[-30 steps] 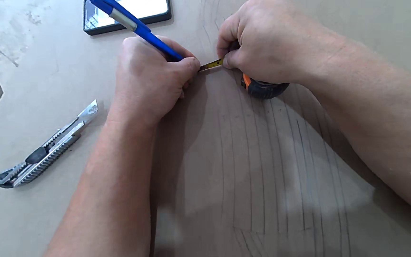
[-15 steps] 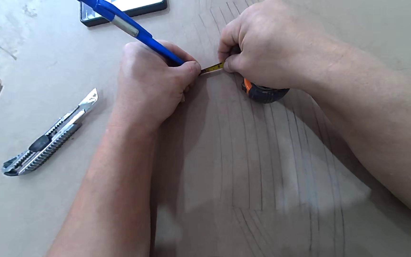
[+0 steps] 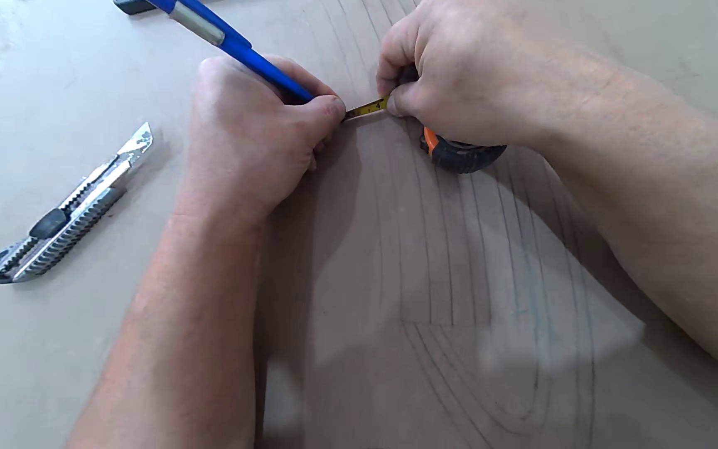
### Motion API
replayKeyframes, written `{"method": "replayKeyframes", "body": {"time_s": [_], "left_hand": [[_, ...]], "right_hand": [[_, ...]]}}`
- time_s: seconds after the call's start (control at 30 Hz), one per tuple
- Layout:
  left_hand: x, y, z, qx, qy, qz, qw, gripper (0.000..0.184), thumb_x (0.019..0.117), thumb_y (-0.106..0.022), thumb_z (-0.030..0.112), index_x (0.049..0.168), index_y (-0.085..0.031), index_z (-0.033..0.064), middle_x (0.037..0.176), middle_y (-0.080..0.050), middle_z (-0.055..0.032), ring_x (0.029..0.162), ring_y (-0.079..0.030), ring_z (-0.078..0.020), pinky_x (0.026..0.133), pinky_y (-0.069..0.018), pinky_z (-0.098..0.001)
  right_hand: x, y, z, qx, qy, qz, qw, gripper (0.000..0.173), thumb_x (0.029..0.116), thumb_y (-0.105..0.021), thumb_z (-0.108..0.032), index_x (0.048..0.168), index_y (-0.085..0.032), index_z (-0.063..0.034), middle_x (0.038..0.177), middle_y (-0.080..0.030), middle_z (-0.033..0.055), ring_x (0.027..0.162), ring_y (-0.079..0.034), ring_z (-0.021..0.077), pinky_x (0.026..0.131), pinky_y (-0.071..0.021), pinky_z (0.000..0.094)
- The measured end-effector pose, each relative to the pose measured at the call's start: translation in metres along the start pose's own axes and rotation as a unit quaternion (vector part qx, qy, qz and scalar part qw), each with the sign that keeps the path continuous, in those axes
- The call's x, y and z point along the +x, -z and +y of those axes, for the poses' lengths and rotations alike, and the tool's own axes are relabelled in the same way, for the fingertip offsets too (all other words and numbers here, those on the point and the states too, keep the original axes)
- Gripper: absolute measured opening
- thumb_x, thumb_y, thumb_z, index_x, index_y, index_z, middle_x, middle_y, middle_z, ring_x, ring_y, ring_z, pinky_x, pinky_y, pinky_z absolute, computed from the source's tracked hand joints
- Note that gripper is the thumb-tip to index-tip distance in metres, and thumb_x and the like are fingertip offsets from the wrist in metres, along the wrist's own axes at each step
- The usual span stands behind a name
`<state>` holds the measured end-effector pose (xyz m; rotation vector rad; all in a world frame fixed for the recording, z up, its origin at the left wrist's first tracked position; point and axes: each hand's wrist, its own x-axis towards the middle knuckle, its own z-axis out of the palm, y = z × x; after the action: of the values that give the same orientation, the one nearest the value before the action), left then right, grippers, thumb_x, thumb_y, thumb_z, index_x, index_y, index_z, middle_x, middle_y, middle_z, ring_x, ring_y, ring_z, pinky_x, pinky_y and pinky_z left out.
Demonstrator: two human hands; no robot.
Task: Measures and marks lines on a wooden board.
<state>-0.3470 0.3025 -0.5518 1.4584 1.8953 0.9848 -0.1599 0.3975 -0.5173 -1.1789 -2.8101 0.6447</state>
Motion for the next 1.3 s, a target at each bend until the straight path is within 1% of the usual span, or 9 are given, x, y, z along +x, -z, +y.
{"method": "replayKeyframes", "body": {"time_s": [0.27,0.47,0.63,0.9,1.07,1.3], "left_hand": [[-0.015,-0.001,0.001,-0.003,-0.009,-0.011,1.0,0.003,0.0907,-0.077,0.018,0.091,-0.075,0.0159,0.071,-0.07,0.0054,0.054,-0.064,-0.0042,0.045,-0.0535,-0.0205],[-0.026,0.0,0.001,0.006,-0.012,-0.015,1.0,0.004,0.0901,-0.078,0.02,0.091,-0.075,0.0172,0.071,-0.07,0.0058,0.055,-0.065,-0.0047,0.047,-0.0546,-0.0215],[-0.037,0.0,0.002,0.01,-0.013,-0.016,1.0,0.004,0.0901,-0.078,0.02,0.091,-0.075,0.0181,0.071,-0.071,0.006,0.055,-0.065,-0.0045,0.046,-0.0544,-0.0218],[-0.055,-0.001,0.001,0.007,-0.021,-0.015,1.0,0.003,0.0893,-0.079,0.02,0.091,-0.076,0.0189,0.071,-0.071,0.0062,0.055,-0.065,-0.0044,0.045,-0.0541,-0.022],[-0.067,-0.002,0.0,0.002,-0.028,-0.014,1.0,0.003,0.0891,-0.079,0.02,0.09,-0.076,0.0188,0.071,-0.071,0.0063,0.054,-0.064,-0.0046,0.044,-0.053,-0.0219],[-0.085,0.0,0.003,0.004,-0.019,-0.028,0.999,0.004,0.0918,-0.078,0.02,0.093,-0.075,0.0185,0.072,-0.072,0.0048,0.052,-0.064,-0.0078,0.041,-0.052,-0.0244]], "right_hand": [[-0.018,-0.005,-0.006,0.003,-0.006,0.0,1.0,0.012,0.1024,-0.061,-0.025,0.096,-0.072,-0.0247,0.085,-0.067,-0.0086,0.078,-0.063,0.0064,0.068,-0.0517,0.0346],[-0.03,-0.008,-0.011,-0.004,-0.012,0.002,1.0,0.012,0.1024,-0.062,-0.026,0.098,-0.073,-0.0248,0.088,-0.069,-0.0084,0.083,-0.065,0.0072,0.071,-0.0525,0.0356],[-0.04,-0.012,-0.016,-0.01,-0.014,0.009,1.0,0.013,0.1024,-0.062,-0.026,0.096,-0.073,-0.0245,0.085,-0.068,-0.0087,0.08,-0.064,0.0063,0.068,-0.0517,0.0343],[-0.057,-0.016,-0.025,-0.017,-0.031,-0.001,0.999,0.011,0.1021,-0.063,-0.027,0.099,-0.074,-0.0266,0.087,-0.069,-0.0104,0.081,-0.065,0.0049,0.067,-0.052,0.0324],[-0.069,-0.02,-0.03,-0.012,-0.043,0.0,0.999,0.012,0.1016,-0.063,-0.027,0.096,-0.074,-0.0287,0.081,-0.067,-0.0118,0.074,-0.063,0.0036,0.06,-0.0503,0.0314],[-0.086,-0.027,-0.037,-0.003,-0.048,0.004,0.999,0.012,0.102,-0.062,-0.029,0.095,-0.073,-0.029,0.079,-0.066,-0.0127,0.072,-0.062,0.0025,0.059,-0.0482,0.0292]]}}
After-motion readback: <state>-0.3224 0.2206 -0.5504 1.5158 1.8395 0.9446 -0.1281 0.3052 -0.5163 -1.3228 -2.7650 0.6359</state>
